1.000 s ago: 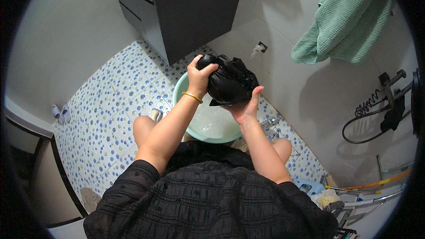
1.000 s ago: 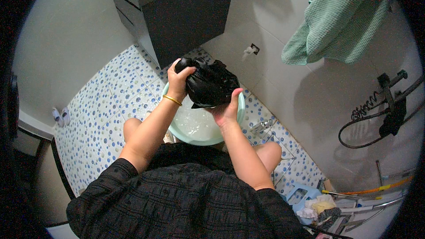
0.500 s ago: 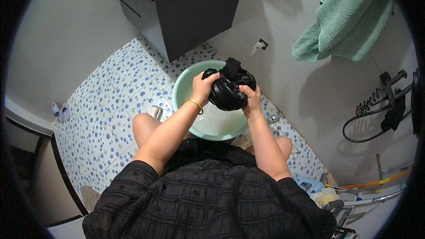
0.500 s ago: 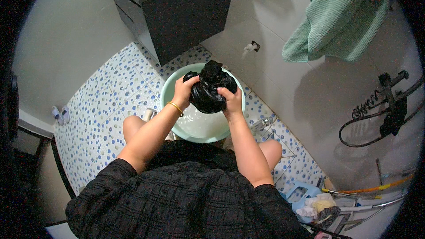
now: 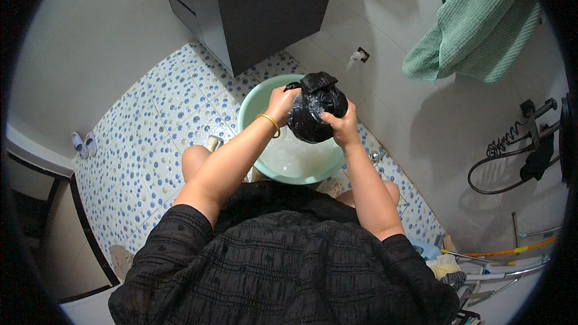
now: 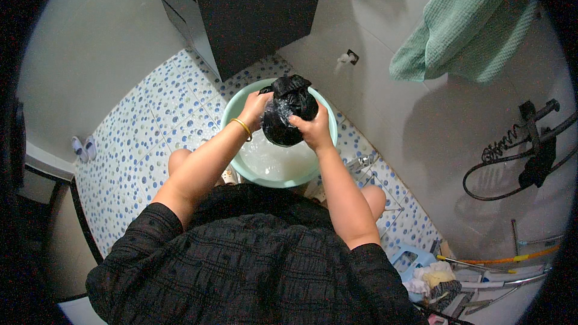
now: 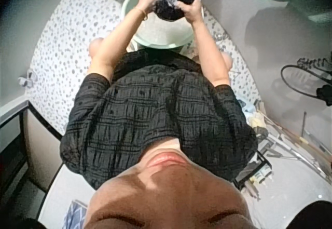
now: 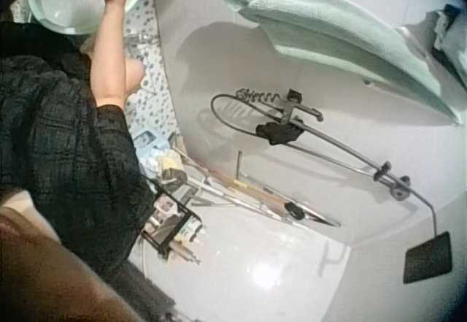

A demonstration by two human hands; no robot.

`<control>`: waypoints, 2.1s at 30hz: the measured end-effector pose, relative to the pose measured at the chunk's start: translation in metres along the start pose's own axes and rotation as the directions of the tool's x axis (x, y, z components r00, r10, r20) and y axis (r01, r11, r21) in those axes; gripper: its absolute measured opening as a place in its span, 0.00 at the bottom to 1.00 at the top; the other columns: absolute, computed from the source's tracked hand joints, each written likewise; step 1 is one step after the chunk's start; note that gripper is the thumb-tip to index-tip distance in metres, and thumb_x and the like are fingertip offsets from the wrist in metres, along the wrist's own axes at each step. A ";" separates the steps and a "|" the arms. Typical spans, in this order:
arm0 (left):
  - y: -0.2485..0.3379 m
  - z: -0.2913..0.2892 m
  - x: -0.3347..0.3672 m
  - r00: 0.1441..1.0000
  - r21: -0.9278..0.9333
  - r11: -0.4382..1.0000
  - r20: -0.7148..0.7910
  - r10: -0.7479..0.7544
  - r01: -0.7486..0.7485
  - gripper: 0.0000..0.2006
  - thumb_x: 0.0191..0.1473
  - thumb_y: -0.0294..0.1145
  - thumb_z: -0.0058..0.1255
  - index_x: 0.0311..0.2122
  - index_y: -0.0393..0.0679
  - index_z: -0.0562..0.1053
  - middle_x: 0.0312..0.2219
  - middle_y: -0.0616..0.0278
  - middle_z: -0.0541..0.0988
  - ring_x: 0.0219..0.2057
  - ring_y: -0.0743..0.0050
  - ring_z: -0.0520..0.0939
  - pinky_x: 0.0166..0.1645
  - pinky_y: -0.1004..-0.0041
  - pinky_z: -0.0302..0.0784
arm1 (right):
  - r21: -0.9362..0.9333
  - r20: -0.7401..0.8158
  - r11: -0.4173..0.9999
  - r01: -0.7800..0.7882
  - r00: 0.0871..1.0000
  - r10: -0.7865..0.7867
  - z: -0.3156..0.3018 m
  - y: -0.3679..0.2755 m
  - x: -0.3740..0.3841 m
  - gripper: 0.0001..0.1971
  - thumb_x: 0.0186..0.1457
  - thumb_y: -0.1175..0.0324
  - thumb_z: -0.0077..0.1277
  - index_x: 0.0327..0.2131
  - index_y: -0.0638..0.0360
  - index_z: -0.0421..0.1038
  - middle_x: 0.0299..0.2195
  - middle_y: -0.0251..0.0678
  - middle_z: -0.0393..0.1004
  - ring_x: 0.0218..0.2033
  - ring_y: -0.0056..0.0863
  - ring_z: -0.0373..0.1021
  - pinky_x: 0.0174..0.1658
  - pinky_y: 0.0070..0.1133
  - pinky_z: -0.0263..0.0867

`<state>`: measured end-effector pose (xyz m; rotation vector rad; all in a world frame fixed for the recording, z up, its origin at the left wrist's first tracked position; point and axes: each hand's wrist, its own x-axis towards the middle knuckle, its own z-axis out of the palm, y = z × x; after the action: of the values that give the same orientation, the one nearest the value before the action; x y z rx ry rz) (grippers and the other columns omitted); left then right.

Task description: The person sits on the bathroom floor and hand-washes a black garment in a light green basin filled with water. They repeatedly submerge, agitate, and wring the fabric, occasionally lifting it to inspect or drain excess water.

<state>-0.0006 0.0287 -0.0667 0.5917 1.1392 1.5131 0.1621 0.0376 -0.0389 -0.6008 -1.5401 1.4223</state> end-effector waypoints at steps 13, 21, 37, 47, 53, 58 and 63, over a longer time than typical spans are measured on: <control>0.057 0.000 -0.016 0.846 0.150 0.989 0.527 -0.073 -0.008 0.36 0.46 0.38 0.49 0.57 0.45 0.46 0.45 0.54 0.65 0.45 0.69 0.67 0.48 0.75 0.64 | 0.320 0.052 0.944 -0.075 0.997 0.061 -0.012 -0.046 0.011 0.25 0.26 0.68 0.50 0.36 0.67 0.65 0.32 0.37 0.69 0.33 0.29 0.66 0.40 0.22 0.62; 0.043 0.010 -0.018 0.961 -0.014 0.986 0.222 0.162 -0.163 0.13 0.40 0.31 0.53 0.31 0.35 0.69 0.27 0.61 0.74 0.29 0.77 0.74 0.36 0.77 0.69 | 0.245 0.119 0.965 -0.094 0.991 0.066 -0.014 -0.048 0.024 0.39 0.31 0.58 0.57 0.49 0.62 0.54 0.45 0.41 0.61 0.45 0.33 0.60 0.49 0.24 0.56; 0.046 0.026 -0.040 0.685 0.577 0.534 0.062 0.726 -0.618 0.19 0.35 0.41 0.60 0.18 0.37 0.65 0.14 0.59 0.68 0.19 0.73 0.69 0.27 0.76 0.66 | 0.703 -0.168 0.673 -0.229 0.866 0.471 -0.008 0.003 0.013 0.19 0.46 0.62 0.47 0.41 0.62 0.63 0.40 0.40 0.67 0.40 0.33 0.65 0.44 0.29 0.63; 0.036 0.020 -0.012 0.760 0.498 0.668 -0.027 0.649 -0.552 0.19 0.37 0.39 0.56 0.17 0.32 0.64 0.13 0.53 0.68 0.17 0.73 0.65 0.25 0.74 0.63 | 0.408 -0.406 0.907 -0.104 0.869 0.283 0.014 -0.002 0.007 0.14 0.47 0.72 0.47 0.39 0.66 0.63 0.35 0.39 0.69 0.34 0.29 0.68 0.38 0.24 0.66; 0.025 0.014 0.006 0.762 0.556 0.651 -0.049 0.646 -0.517 0.19 0.36 0.39 0.55 0.22 0.28 0.68 0.19 0.45 0.73 0.21 0.64 0.72 0.30 0.72 0.67 | 0.444 -0.419 0.891 -0.095 0.857 0.301 0.019 -0.005 0.005 0.13 0.45 0.74 0.48 0.37 0.65 0.64 0.34 0.37 0.68 0.33 0.25 0.66 0.38 0.21 0.63; 0.029 0.016 0.005 0.802 0.525 0.699 -0.049 0.595 -0.486 0.21 0.36 0.38 0.55 0.25 0.26 0.69 0.21 0.44 0.74 0.23 0.67 0.74 0.32 0.72 0.68 | 0.398 -0.418 0.912 -0.097 0.866 0.274 0.015 0.004 0.007 0.13 0.46 0.74 0.47 0.38 0.65 0.63 0.33 0.36 0.68 0.33 0.25 0.66 0.38 0.21 0.63; 0.060 0.024 -0.020 0.744 0.499 0.644 0.003 0.669 -0.581 0.14 0.39 0.34 0.55 0.18 0.32 0.67 0.13 0.60 0.69 0.18 0.81 0.67 0.25 0.79 0.63 | 0.415 -0.339 0.910 0.005 0.929 0.149 0.024 -0.027 0.003 0.13 0.45 0.74 0.47 0.38 0.64 0.63 0.31 0.34 0.67 0.32 0.22 0.65 0.37 0.20 0.63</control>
<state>-0.0018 0.0215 0.0007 1.3239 1.5671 1.9110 0.1467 0.0222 -0.0104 -0.6247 -0.8981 1.5331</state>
